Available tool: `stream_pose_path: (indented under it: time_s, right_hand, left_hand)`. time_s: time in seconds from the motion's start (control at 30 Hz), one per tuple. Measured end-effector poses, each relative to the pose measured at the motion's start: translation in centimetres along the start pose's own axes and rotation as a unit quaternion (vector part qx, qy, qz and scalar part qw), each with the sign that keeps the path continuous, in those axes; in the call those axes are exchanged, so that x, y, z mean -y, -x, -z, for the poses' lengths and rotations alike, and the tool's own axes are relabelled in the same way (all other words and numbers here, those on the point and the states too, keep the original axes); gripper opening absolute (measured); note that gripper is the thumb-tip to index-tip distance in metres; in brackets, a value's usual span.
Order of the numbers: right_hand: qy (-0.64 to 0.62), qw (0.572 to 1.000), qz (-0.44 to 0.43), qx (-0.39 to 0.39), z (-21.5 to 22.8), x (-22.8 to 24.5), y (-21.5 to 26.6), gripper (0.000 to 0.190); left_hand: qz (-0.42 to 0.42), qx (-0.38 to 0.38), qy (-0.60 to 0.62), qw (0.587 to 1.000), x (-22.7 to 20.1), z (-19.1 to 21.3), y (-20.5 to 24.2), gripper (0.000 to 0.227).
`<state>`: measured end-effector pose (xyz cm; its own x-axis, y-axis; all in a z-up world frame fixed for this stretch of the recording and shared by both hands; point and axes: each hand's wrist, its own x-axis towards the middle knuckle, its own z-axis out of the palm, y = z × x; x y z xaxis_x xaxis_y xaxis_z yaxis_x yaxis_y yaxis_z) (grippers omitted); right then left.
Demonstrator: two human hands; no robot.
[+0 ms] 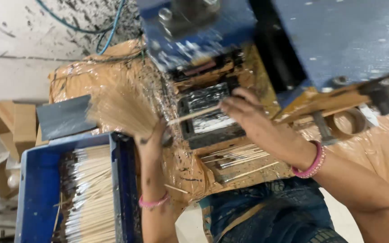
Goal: Feeding thin wooden sticks into an incense-stick making machine.
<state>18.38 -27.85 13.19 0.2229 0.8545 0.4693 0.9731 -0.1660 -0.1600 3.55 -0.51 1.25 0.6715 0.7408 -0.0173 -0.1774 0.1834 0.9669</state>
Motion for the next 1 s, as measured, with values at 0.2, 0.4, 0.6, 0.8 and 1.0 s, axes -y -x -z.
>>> stream_pose_path:
  time_s: [0.2, 0.4, 0.6, 0.8, 1.0]
  right_hand:
    - [0.278, 0.958, -0.053, 0.057, 2.4, 2.1, -0.2, 0.054]
    - [0.311, 0.944, -0.037, 0.100, 0.6, 0.3, 1.0, 0.054]
    - [0.335, 0.938, 0.071, 0.054, 1.0, -0.6, 0.9, 0.051]
    - [0.046, 0.984, -0.165, -0.049, 1.2, -2.7, 7.4, 0.040]
    - [-0.236, 0.841, -0.436, -0.215, -7.0, -7.8, 22.3, 0.020]
  left_hand:
    - [-0.039, 0.080, 0.039, 0.995, 0.6, -2.5, -1.1, 0.025]
    - [0.011, 0.015, 0.016, 1.000, 1.2, -2.3, -1.6, 0.029]
    - [-0.037, -0.027, -0.072, 0.996, 4.2, 0.5, -0.4, 0.031]
    - [0.017, -0.120, -0.068, 0.990, 5.2, 4.1, 5.2, 0.037]
    - [0.150, 0.155, 0.181, 0.960, 17.6, 13.4, 5.1, 0.060]
